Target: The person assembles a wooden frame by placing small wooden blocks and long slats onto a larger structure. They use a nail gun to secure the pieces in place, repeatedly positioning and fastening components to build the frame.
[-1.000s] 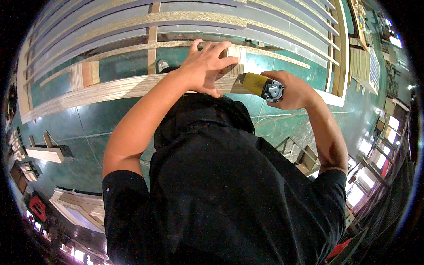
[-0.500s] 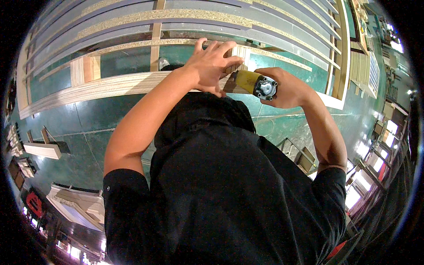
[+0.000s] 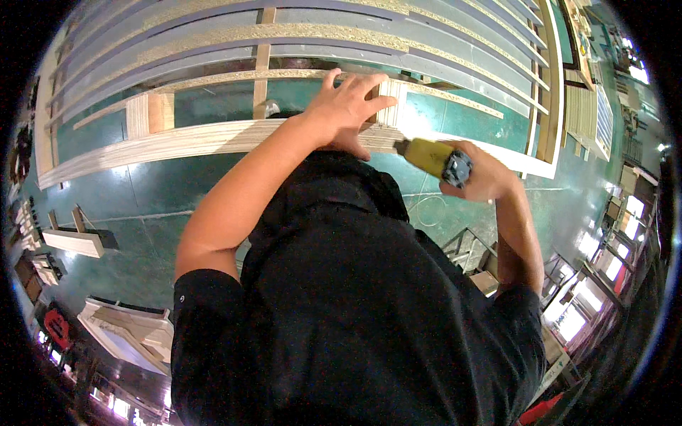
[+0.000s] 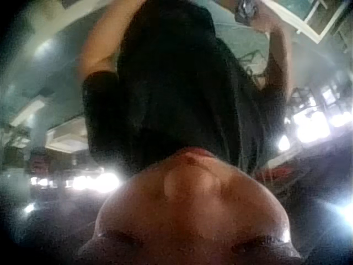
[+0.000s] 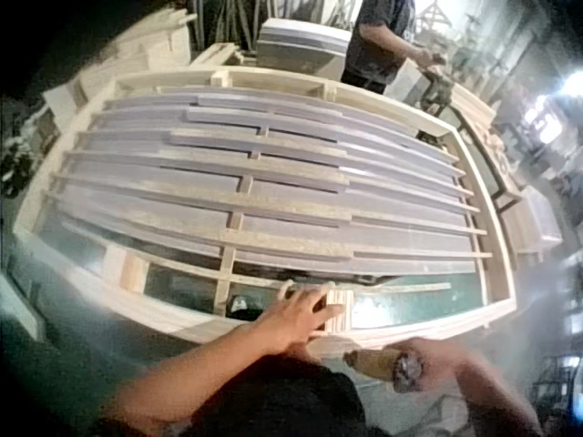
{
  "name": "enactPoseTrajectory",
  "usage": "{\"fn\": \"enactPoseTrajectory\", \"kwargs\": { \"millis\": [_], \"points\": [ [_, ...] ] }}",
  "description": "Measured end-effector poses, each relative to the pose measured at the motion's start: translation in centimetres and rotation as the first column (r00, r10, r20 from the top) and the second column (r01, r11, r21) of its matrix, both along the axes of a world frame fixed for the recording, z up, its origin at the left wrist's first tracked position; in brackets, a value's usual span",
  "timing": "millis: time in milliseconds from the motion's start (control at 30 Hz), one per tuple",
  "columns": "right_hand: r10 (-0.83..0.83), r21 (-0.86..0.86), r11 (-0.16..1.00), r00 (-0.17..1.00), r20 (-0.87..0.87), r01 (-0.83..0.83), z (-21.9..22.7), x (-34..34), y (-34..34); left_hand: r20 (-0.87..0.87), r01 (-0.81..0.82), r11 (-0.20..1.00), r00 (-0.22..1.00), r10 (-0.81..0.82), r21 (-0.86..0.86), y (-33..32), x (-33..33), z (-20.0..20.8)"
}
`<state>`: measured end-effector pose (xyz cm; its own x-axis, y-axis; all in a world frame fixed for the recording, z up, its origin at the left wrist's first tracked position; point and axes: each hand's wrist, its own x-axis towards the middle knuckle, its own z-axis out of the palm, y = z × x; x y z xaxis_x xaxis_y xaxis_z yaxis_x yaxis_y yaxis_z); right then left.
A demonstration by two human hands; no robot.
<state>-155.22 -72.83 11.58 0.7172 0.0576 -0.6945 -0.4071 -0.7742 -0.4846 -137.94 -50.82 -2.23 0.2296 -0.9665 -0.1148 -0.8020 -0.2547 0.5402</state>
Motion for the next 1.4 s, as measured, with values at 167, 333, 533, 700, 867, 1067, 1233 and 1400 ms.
{"fn": "enactPoseTrajectory", "kwargs": {
  "millis": [167, 333, 533, 700, 867, 1067, 1233, 1400],
  "points": [
    [-0.293, -0.118, 0.955, 0.912, -0.285, 0.270, -2.9, -5.6, 2.7, 0.055, 0.021, 0.980, 0.998, -0.010, -0.197, 1.4, -0.5, -0.1],
    [-0.496, 0.072, 0.861, 0.862, -0.107, 0.504, -14.4, -14.3, 7.5, 0.095, 0.173, 0.968, 0.983, -0.158, -0.181, 3.4, -1.6, 0.4],
    [-0.629, -0.275, 0.776, 0.727, -0.276, 0.567, -28.0, -23.8, 13.5, -0.071, 0.193, 0.937, 0.972, -0.222, -0.290, 12.3, 1.4, 2.4],
    [-0.780, -0.351, 0.621, 0.599, -0.183, 0.701, -32.8, -35.3, 18.5, -0.214, 0.016, 0.874, 0.967, -0.137, -0.486, 25.7, 10.9, 3.9],
    [-0.706, -0.242, 0.705, 0.629, -0.325, 0.667, -20.9, -17.0, 25.7, 0.113, -0.179, 0.964, 0.972, 0.204, -0.198, 38.7, 18.7, 3.0],
    [-0.320, -0.134, 0.940, 0.947, -0.018, 0.315, -3.1, 4.2, 32.0, 0.102, -0.146, 0.989, 0.984, 0.147, -0.019, 40.6, 21.4, 1.1],
    [0.096, 0.060, 0.991, 0.940, 0.326, -0.122, 1.4, 16.9, 34.0, 0.113, -0.166, 0.986, 0.980, 0.164, 0.003, 40.3, 21.6, 0.3],
    [0.203, -0.064, 0.979, 0.971, 0.129, -0.196, 0.1, 25.8, 38.6, 0.042, -0.180, 0.983, 0.983, 0.178, 0.030, 40.2, 21.8, 0.0]
  ]
}}
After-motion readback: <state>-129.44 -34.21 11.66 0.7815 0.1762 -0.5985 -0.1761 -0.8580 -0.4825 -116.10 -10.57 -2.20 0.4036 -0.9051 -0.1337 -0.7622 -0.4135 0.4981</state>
